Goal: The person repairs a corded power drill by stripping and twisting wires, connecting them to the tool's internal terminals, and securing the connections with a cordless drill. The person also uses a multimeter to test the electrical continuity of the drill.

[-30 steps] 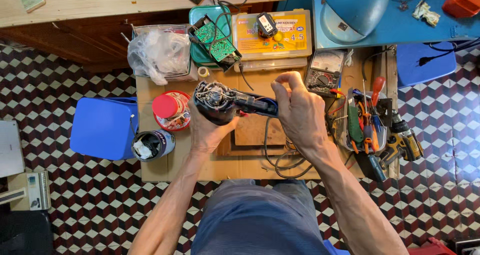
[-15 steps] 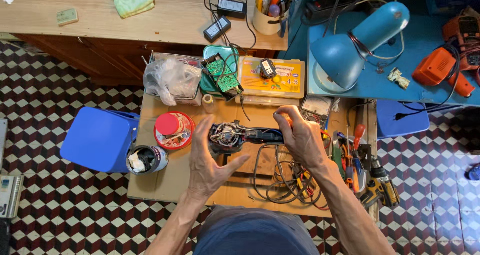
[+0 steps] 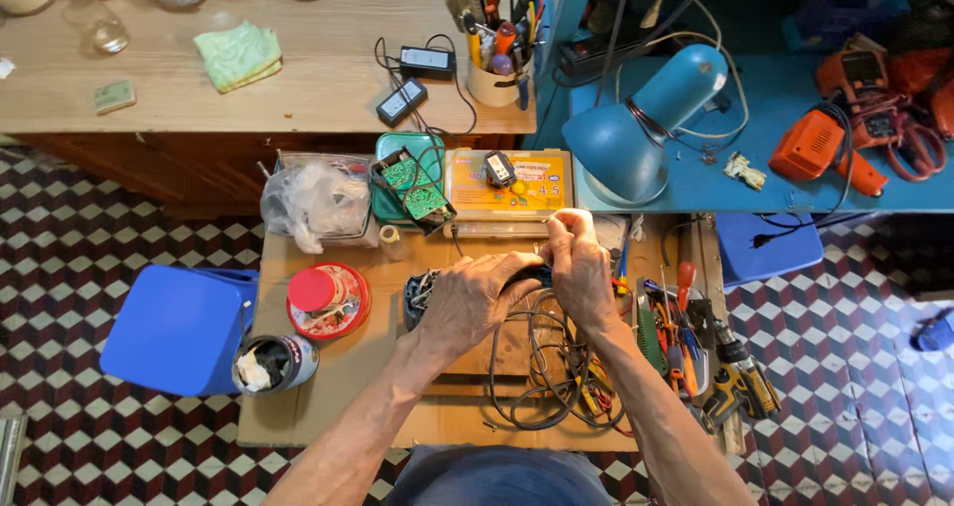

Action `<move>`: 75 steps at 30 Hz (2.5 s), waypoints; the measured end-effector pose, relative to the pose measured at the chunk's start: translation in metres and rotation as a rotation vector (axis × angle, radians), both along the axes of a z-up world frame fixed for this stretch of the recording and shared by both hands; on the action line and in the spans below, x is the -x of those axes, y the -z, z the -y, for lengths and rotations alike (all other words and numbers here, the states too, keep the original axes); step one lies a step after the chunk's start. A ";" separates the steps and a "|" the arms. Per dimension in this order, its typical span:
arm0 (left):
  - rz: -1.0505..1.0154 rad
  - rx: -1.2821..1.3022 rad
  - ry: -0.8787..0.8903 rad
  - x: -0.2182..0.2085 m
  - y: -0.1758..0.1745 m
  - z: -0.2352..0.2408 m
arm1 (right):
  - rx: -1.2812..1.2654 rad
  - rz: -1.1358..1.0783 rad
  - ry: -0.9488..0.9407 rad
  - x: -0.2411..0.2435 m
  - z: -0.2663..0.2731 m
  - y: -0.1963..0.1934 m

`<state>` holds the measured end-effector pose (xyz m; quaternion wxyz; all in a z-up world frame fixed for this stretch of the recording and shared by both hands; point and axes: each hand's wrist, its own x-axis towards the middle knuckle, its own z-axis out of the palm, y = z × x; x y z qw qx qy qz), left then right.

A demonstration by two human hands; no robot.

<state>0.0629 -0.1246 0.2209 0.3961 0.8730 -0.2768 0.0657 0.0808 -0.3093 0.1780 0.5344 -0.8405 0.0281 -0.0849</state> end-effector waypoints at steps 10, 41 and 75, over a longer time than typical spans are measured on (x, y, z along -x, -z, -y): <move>0.023 0.003 0.038 -0.019 -0.005 0.008 | -0.479 -0.022 0.293 -0.024 0.001 0.013; -0.074 -0.069 -0.211 -0.018 -0.013 0.042 | -0.069 -0.097 0.609 -0.017 0.143 0.072; -0.083 0.010 -0.139 -0.008 0.001 0.034 | -0.146 -0.534 -0.191 0.010 0.086 -0.020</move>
